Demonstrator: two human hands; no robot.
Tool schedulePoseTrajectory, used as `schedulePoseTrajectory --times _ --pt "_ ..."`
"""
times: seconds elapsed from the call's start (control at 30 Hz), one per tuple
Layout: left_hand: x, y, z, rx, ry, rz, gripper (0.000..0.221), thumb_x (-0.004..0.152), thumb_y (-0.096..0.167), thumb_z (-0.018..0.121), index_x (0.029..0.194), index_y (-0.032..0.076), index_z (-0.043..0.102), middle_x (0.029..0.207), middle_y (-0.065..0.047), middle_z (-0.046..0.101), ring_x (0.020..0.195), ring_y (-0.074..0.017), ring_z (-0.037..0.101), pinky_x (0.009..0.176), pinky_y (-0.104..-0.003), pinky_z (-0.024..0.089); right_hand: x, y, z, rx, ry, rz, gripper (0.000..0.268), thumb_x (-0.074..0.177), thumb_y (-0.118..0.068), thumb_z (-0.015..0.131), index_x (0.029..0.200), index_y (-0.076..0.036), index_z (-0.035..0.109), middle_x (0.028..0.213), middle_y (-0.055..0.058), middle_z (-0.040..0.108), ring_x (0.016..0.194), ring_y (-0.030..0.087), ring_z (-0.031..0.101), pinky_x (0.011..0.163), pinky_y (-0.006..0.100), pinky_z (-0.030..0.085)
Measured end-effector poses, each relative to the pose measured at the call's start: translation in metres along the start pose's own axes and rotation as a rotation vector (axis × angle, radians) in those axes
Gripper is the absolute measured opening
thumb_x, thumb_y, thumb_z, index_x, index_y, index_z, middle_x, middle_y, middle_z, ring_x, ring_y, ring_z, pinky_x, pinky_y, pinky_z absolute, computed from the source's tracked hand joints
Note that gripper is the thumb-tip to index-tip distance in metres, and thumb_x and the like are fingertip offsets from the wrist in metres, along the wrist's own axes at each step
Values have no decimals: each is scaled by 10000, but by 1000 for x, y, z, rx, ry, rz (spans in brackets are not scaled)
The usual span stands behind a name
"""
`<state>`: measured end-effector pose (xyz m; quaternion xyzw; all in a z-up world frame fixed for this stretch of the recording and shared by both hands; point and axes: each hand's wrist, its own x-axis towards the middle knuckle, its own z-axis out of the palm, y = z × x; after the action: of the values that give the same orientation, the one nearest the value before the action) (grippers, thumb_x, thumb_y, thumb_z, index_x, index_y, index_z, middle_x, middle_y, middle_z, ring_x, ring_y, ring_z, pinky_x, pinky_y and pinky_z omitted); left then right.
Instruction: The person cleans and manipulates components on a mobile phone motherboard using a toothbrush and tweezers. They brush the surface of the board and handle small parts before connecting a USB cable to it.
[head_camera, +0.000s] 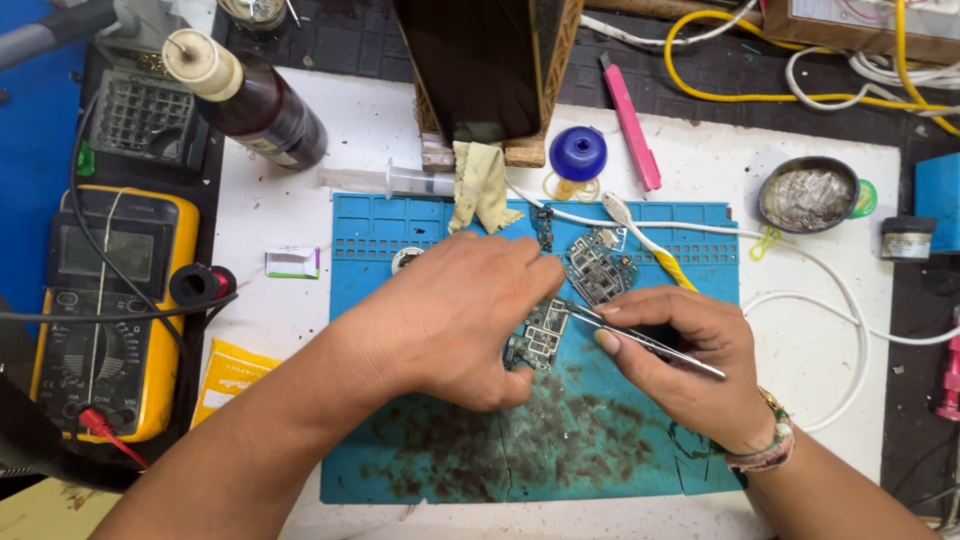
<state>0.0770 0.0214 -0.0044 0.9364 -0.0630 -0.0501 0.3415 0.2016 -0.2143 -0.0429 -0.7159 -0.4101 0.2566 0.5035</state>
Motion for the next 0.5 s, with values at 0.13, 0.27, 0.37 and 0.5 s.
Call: schedulePoseTrajectory --times 0.13,0.27,0.37,0.5 --pt "1 -2 -1 -23 -15 -4 598 595 342 805 1043 27 565 968 -157 599 939 -368 606 781 -487 478 2 1 -1 -44 -21 -12 167 819 20 774 982 -14 766 969 98 789 850 136 753 760 253 593" --pt "0 -3 1 -28 -18 -11 595 596 339 806 1038 22 565 967 -160 598 946 -368 605 786 -487 478 3 1 -1 -52 -38 -39 182 820 23 767 997 -21 770 958 93 794 847 145 760 758 261 593" --pt "0 -4 1 -33 -17 -9 603 596 338 806 1046 18 565 964 -162 597 942 -371 604 783 -490 477 3 2 -2 -62 -50 -56 202 816 19 770 1013 -27 770 947 86 793 835 144 755 743 260 588" --pt "1 -5 1 -33 -21 -11 613 591 337 807 1053 15 565 962 -162 598 935 -372 606 780 -494 477 3 3 -2 -83 -58 -69 208 815 13 777 1018 -35 771 944 77 792 830 145 751 731 258 581"
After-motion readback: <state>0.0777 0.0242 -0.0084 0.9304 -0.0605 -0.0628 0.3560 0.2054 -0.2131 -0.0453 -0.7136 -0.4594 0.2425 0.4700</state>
